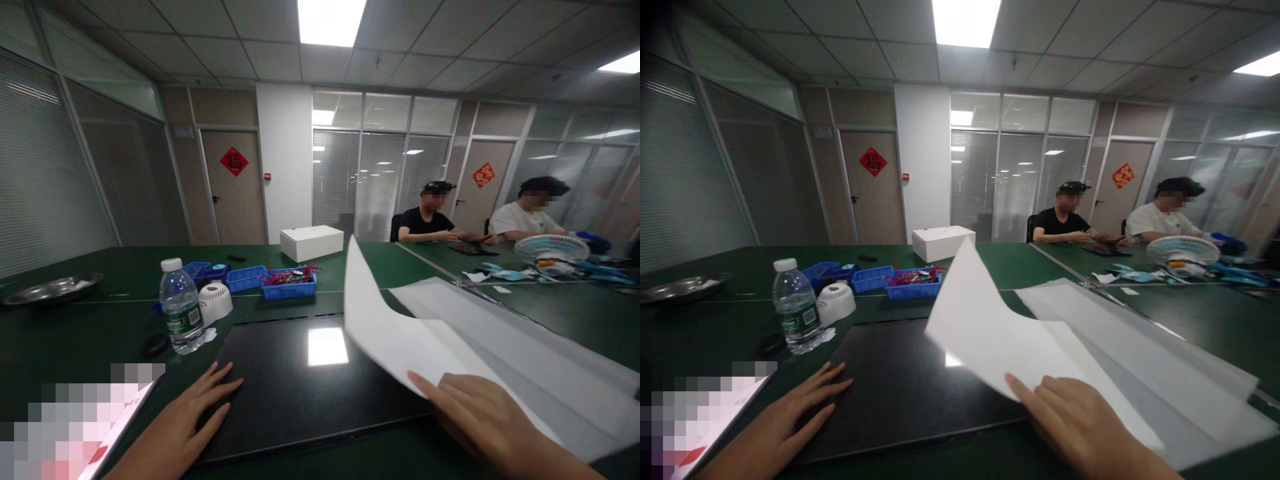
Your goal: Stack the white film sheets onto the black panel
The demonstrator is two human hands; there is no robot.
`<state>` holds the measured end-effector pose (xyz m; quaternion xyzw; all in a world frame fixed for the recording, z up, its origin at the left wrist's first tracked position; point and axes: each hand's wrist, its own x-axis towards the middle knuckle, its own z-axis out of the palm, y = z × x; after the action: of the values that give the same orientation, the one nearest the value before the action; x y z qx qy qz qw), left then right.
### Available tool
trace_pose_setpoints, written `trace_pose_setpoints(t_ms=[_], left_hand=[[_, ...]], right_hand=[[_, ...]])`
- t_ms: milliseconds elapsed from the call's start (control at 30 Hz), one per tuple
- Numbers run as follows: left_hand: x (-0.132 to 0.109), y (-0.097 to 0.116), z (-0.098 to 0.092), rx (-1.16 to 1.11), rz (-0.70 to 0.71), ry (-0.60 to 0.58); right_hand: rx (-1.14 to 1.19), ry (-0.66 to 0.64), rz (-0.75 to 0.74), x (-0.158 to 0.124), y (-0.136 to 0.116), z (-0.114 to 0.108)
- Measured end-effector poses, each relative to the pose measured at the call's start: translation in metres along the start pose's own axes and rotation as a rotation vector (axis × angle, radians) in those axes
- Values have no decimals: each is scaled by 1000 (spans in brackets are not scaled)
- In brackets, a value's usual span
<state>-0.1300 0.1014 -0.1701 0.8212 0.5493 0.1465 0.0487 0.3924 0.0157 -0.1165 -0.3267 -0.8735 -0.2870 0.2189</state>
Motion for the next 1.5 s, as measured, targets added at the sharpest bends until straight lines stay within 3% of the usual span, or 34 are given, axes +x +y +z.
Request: trace_pose_setpoints(t_ms=[100,333,433,567,633,767,867,1133,1333,1500], left_hand=[[0,1,0,-13,-6,8],[1,-4,4,-108,-54,47],[0,-2,4,-89,-30,28],[-2,2,2,-56,-22,7],[-2,3,2,-41,-22,-2],[-2,5,1,5,-19,-28],[-2,8,-1,13,-22,-26],[-3,2,4,27,6,30],[-1,-4,5,-31,19,93],[0,-7,2,-86,8,109]], right_hand=[[48,-112,-120,9,-16,0],[121,-125,-110,19,-36,23],[193,-180,-90,31,-38,18],[347,-354,-121,41,-34,4],[367,-353,-61,35,-32,6],[191,-258,244,15,-29,23],[122,-300,405,9,-29,29],[495,-473,220,11,-26,15],[322,-364,472,4,-19,30],[360,-461,515,5,-15,25]])
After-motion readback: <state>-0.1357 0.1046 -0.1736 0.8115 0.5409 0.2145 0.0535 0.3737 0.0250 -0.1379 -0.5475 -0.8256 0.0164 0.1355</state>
